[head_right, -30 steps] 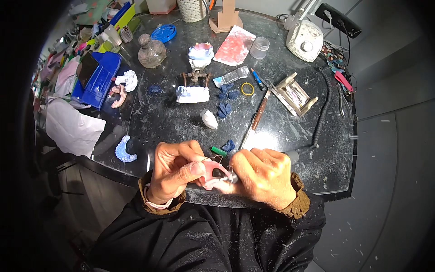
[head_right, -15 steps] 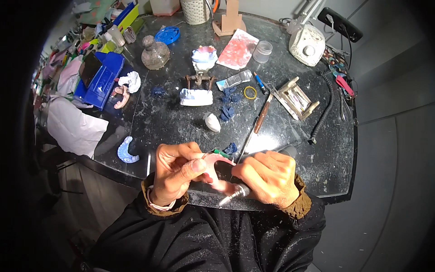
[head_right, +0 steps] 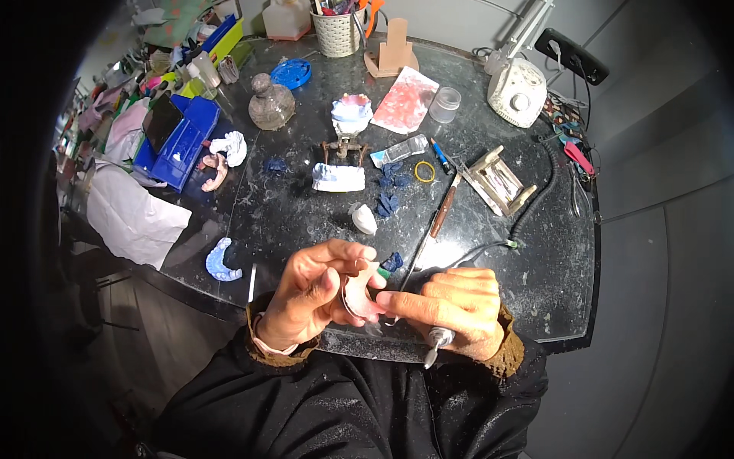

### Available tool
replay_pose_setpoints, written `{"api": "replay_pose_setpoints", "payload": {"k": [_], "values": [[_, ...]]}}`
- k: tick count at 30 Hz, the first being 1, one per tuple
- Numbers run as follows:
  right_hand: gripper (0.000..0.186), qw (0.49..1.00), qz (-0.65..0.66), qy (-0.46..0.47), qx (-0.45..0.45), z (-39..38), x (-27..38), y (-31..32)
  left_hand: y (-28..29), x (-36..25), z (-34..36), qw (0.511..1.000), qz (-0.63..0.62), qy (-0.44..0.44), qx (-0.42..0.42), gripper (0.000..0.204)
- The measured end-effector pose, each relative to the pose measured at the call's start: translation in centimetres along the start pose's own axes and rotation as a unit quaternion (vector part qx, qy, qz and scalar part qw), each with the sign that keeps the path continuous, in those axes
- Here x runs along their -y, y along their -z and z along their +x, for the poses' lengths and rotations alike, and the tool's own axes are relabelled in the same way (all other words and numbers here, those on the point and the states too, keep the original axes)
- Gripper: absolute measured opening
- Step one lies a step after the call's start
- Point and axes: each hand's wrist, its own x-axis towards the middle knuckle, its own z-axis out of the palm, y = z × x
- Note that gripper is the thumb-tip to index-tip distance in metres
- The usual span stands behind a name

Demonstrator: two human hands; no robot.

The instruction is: The person uses a handheld rotary tool to grind and smooth a pink dental appliance. They rotate the appliance by hand while applying the tool to various edges and set it down to handle a blue dental cast.

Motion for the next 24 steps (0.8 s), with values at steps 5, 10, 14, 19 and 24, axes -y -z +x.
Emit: {"api": "replay_pose_setpoints", "payload": {"k": [5,10,14,19,24], "values": [[0.035,0.994,0.088,-0.044,0.047,0.5,-0.3,0.7,0.4,0.4,-0.1,1.000,0.012,0.014,-0.011,0.054],[0.026,0.996,-0.009,-0.082,-0.032,0.3,-0.1,0.2,1.4,1.3,0.0,0.993,0.009,-0.106,0.041,0.039],[0.044,0.982,-0.070,-0.174,-0.002,0.2,0.8,0.6,1.1,1.6,0.2,0.967,0.102,-0.232,0.032,0.031],[0.040,0.981,-0.096,-0.156,0.062,-0.3,0.8,-0.5,0.2,1.5,-0.1,0.961,0.145,-0.236,0.023,0.025],[0.042,0.973,-0.119,-0.184,0.066,-0.5,0.8,-0.7,0.1,1.5,0.0,0.930,0.239,-0.278,-0.009,0.025]]}}
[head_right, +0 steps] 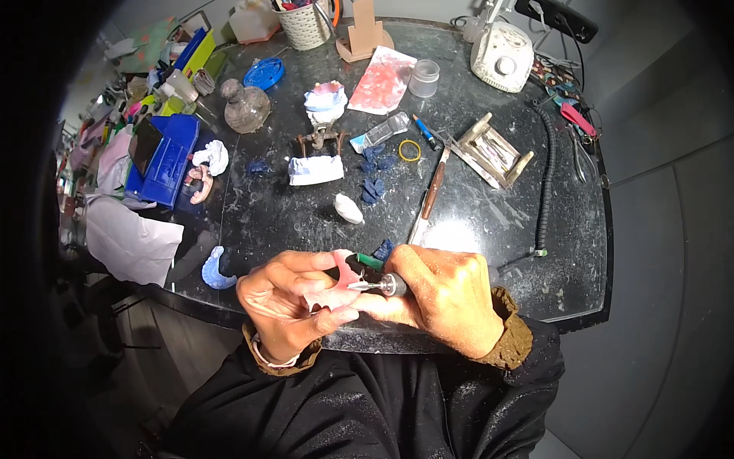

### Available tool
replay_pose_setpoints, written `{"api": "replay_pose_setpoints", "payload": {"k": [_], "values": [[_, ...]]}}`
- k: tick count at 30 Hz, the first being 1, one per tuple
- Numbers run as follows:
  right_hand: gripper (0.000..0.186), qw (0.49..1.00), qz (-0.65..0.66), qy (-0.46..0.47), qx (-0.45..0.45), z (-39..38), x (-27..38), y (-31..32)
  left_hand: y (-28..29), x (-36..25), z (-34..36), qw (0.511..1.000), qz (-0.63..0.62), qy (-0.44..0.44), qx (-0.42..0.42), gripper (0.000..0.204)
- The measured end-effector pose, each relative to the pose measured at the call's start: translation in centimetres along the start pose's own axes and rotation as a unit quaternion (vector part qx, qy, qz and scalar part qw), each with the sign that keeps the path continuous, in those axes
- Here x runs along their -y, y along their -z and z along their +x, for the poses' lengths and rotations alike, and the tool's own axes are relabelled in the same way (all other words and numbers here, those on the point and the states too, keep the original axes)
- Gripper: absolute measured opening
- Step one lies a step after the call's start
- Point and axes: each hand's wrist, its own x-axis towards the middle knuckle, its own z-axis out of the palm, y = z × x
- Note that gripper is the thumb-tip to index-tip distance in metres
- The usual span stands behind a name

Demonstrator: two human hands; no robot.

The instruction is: The person uses a handheld rotary tool to grind and smooth a pink dental appliance. They rotate the appliance by hand while applying the tool to various edges and set it down to handle a blue dental cast.

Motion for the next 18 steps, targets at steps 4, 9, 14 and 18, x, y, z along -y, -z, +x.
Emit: {"api": "replay_pose_setpoints", "payload": {"k": [4,9,14,18], "values": [[0.043,1.000,0.008,-0.011,0.009,-0.19,-0.16,-0.04,-0.27,-0.67,-0.09,0.997,0.068,0.039,-0.007,0.033],[0.041,1.000,0.001,-0.010,0.024,-0.22,-0.42,-0.17,-0.29,-0.38,-0.33,0.996,0.084,0.026,-0.012,0.034],[0.041,1.000,-0.008,0.010,0.006,-0.14,-0.33,-0.40,-0.10,-0.29,-0.31,0.992,0.129,0.004,0.005,0.034],[0.042,1.000,0.011,0.024,0.002,0.03,-0.10,-0.48,-0.35,-0.42,-0.52,0.993,0.113,0.008,-0.018,0.034]]}}
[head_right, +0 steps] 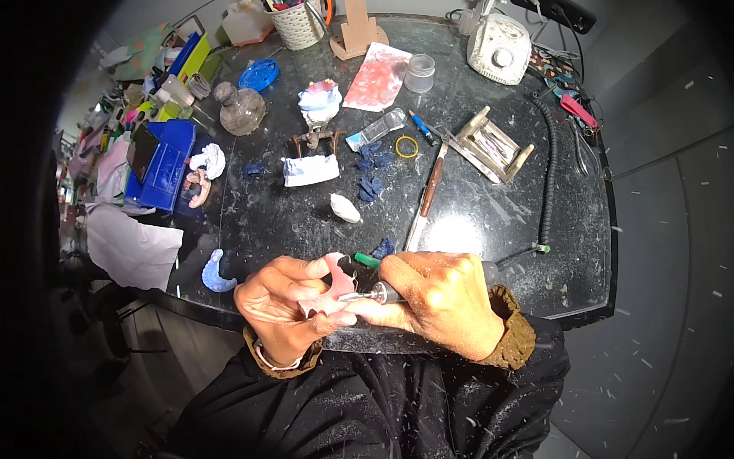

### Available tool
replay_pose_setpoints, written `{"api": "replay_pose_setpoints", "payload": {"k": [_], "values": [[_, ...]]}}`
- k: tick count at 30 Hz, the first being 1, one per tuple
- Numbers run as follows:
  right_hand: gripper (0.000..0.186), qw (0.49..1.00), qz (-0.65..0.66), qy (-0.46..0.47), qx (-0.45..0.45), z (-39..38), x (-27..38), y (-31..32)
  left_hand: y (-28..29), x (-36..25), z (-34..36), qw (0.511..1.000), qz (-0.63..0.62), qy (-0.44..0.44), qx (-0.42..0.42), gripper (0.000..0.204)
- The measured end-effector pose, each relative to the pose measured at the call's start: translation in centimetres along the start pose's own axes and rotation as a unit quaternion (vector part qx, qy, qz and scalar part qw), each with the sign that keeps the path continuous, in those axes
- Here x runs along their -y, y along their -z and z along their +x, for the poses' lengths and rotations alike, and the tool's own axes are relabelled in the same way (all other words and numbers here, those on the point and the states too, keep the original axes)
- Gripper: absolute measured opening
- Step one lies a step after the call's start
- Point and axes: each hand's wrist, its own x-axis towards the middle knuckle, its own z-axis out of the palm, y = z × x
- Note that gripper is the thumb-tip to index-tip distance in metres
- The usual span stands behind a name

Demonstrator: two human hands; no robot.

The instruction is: The person uses a handheld rotary tool to grind and smooth a pink dental appliance. They rotate the appliance by hand while applying the tool to various edges and set it down to handle a blue dental cast.

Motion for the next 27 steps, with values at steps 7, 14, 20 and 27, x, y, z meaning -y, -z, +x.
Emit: {"api": "replay_pose_setpoints", "payload": {"k": [7,14,20,27], "values": [[0.038,0.999,-0.016,-0.016,-0.023,-0.05,-0.32,-0.03,-0.25,0.26,0.03,0.997,-0.075,0.012,-0.020,0.026],[0.038,0.998,-0.031,-0.041,0.035,-0.21,-0.21,0.55,-0.14,0.56,0.11,0.998,-0.057,-0.008,-0.005,0.024],[0.041,0.999,-0.042,0.003,0.018,-0.27,-0.50,0.36,-0.30,0.48,-0.12,0.998,-0.060,-0.015,-0.017,0.023],[0.042,0.995,-0.097,-0.013,-0.030,-0.10,-0.35,0.14,-0.64,-0.25,0.50,0.995,0.088,-0.045,-0.016,0.031]]}}
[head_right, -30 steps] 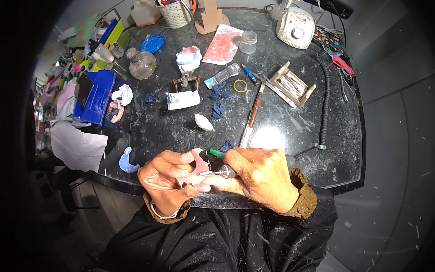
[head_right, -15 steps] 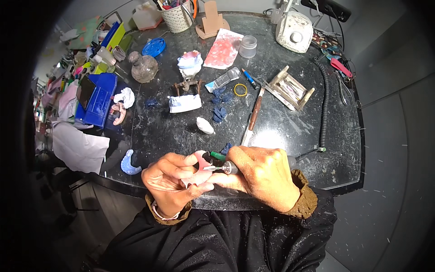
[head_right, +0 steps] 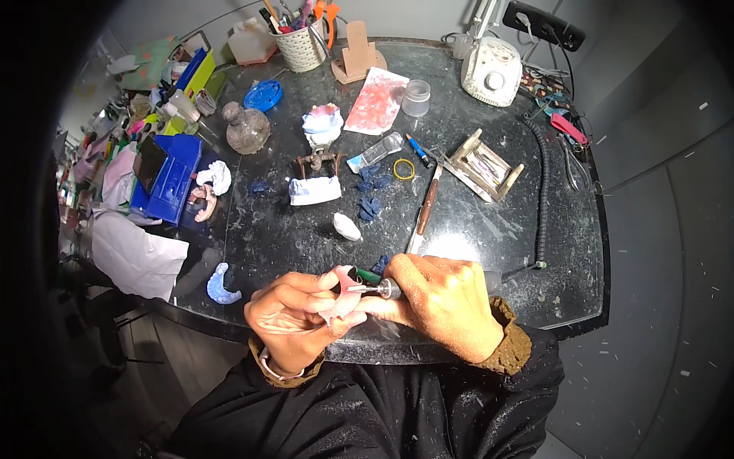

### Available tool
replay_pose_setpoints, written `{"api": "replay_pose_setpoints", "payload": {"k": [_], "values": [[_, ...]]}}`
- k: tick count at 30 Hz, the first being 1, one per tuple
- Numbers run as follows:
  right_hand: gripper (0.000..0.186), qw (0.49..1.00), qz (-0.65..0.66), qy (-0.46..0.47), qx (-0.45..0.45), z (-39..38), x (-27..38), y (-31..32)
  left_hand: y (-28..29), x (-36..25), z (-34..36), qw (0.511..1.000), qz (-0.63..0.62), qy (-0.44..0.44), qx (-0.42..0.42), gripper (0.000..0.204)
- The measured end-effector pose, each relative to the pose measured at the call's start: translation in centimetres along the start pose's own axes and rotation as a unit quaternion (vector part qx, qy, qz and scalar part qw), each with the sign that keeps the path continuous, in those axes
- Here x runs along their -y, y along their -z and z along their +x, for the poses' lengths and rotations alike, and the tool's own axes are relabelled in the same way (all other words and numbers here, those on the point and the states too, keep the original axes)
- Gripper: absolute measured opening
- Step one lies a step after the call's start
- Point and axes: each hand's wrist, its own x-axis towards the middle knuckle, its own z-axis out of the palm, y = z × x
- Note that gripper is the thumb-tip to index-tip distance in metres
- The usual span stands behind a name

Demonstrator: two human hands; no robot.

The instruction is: The person uses a handheld rotary tool to grind and smooth a pink dental appliance. They rotate the appliance by hand while applying the tool to various edges and set it down to handle a blue dental cast.

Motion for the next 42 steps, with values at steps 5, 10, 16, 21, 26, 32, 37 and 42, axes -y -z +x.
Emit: {"api": "replay_pose_setpoints", "payload": {"k": [5,10,16,21,26,32,37,42], "values": [[0.043,1.000,-0.005,0.006,0.011,0.12,-0.08,0.03,-0.06,0.22,-0.11,1.000,-0.010,0.002,-0.008,0.030],[0.045,0.999,-0.021,0.027,0.027,0.28,-0.20,0.44,0.04,0.04,-0.02,1.000,-0.005,0.005,0.004,0.029],[0.047,0.999,-0.030,0.009,0.003,0.24,-0.24,0.31,-0.08,-0.04,0.10,1.000,0.006,0.005,0.009,0.029],[0.046,0.998,-0.050,0.034,0.025,0.30,-0.29,0.46,-0.13,0.06,-0.05,1.000,0.011,-0.002,0.000,0.027],[0.046,0.999,-0.045,0.017,0.013,0.06,-0.31,0.21,-0.05,0.52,-0.10,1.000,0.017,-0.022,0.012,0.026],[0.045,0.996,-0.066,0.033,0.040,0.25,-0.19,0.86,-0.07,0.62,-0.34,1.000,0.015,-0.021,0.006,0.027],[0.044,0.998,-0.049,0.011,0.027,0.03,-0.38,0.45,-0.20,0.30,-0.24,1.000,0.006,0.005,0.001,0.028],[0.044,0.996,-0.033,0.071,0.047,0.24,-0.36,0.80,0.09,0.45,-0.42,1.000,-0.012,0.005,-0.002,0.028]]}}
